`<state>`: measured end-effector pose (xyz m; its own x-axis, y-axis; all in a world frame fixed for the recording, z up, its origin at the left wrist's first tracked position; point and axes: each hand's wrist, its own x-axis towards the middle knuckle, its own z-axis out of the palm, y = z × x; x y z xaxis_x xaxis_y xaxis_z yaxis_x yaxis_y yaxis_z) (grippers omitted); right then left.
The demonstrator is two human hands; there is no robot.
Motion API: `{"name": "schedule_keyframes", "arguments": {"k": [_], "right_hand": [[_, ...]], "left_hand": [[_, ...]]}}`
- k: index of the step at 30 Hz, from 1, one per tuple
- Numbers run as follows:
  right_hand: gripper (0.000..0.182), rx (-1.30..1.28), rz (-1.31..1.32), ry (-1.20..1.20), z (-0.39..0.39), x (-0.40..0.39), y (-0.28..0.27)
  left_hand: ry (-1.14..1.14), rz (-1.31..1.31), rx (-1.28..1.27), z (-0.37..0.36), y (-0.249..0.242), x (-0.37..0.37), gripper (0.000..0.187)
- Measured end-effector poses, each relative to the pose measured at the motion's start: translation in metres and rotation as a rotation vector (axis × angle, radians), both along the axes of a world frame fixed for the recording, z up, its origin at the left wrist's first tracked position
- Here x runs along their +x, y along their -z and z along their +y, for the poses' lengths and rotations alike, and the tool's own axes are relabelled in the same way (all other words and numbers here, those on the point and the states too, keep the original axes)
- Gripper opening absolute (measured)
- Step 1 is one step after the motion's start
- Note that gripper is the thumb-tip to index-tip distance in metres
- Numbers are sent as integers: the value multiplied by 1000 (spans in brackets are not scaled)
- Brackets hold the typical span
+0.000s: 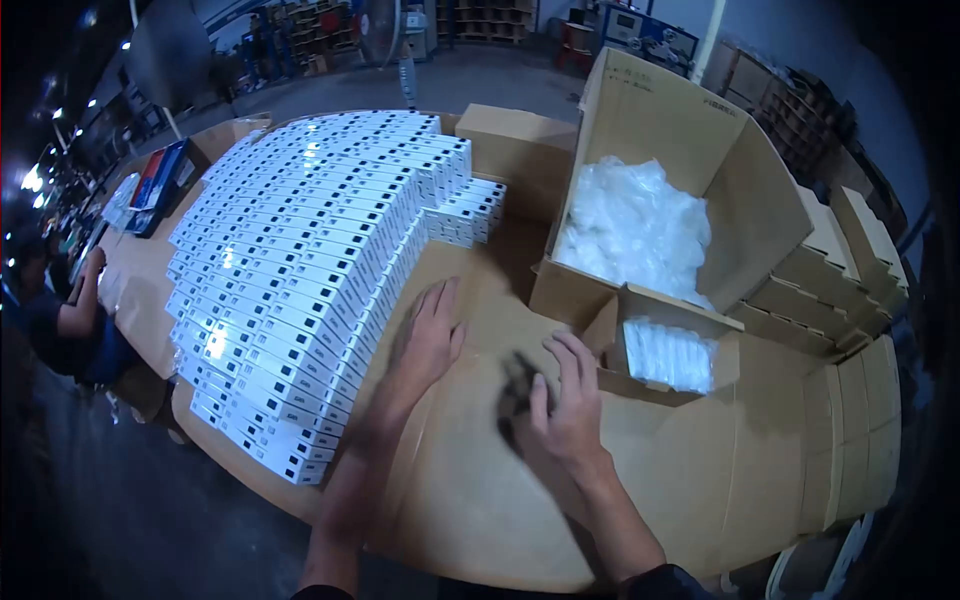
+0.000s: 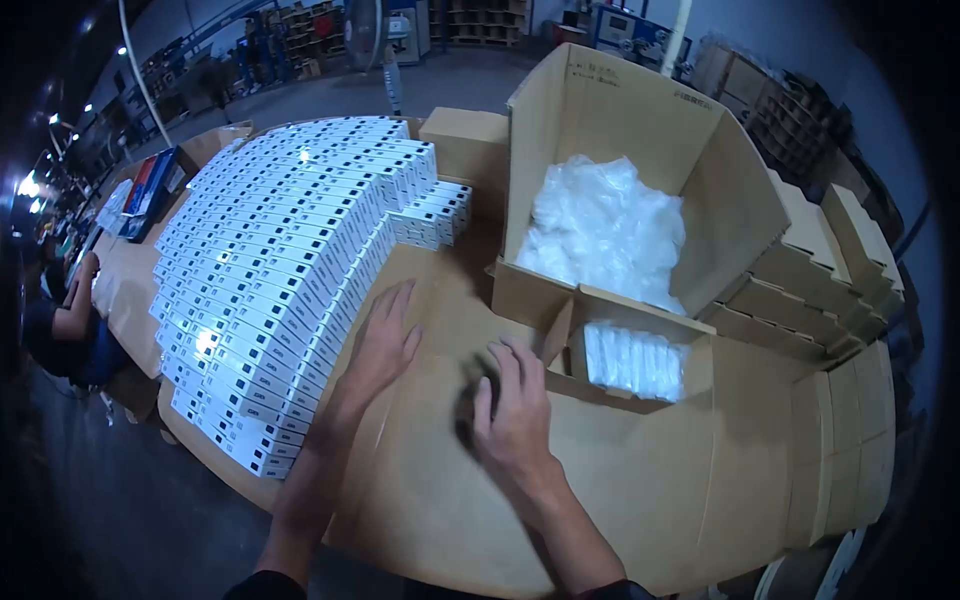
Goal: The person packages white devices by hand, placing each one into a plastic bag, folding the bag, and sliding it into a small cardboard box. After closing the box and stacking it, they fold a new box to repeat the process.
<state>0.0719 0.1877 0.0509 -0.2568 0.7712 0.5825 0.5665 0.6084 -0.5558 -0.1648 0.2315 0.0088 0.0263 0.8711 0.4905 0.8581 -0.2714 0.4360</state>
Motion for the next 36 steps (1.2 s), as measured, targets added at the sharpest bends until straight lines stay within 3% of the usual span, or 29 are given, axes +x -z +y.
{"name": "schedule_keyframes", "arguments": {"k": [4, 8, 12, 17, 23, 25, 27, 28, 32, 34, 36], "right_hand": [[47, -58, 11, -229, 76, -58, 27], [66, -249, 102, -228, 162, -106, 36], [69, -299, 151, -197, 206, -129, 48], [71, -291, 102, -185, 215, -128, 55], [75, -170, 93, -224, 210, -124, 60], [76, -187, 120, -262, 190, -115, 43], [76, -406, 249, -290, 156, -100, 11], [72, -333, 305, -301, 146, -93, 14], [56, -892, 724, -680, 97, -62, -24], [38, -863, 659, -663, 80, -42, -47], [25, -600, 574, -663, 79, -24, -43]], "left_hand": [[-13, 122, 184, 66, 6, -19, 65], [-42, 246, 237, 116, 14, -30, 66], [-79, 270, 223, 123, 21, -36, 65], [-77, 225, 202, 116, 23, -37, 65], [-170, 211, 277, 118, 24, -41, 39], [-177, 124, 291, 102, 13, -36, 34], [-199, 63, 349, 75, -4, -26, 37], [-213, 45, 372, 62, -9, -21, 39], [-164, -82, 464, -4, -47, 19, 44], [-80, -83, 469, -28, -63, 40, 40], [54, -117, 408, -42, -90, 60, 40]]}}
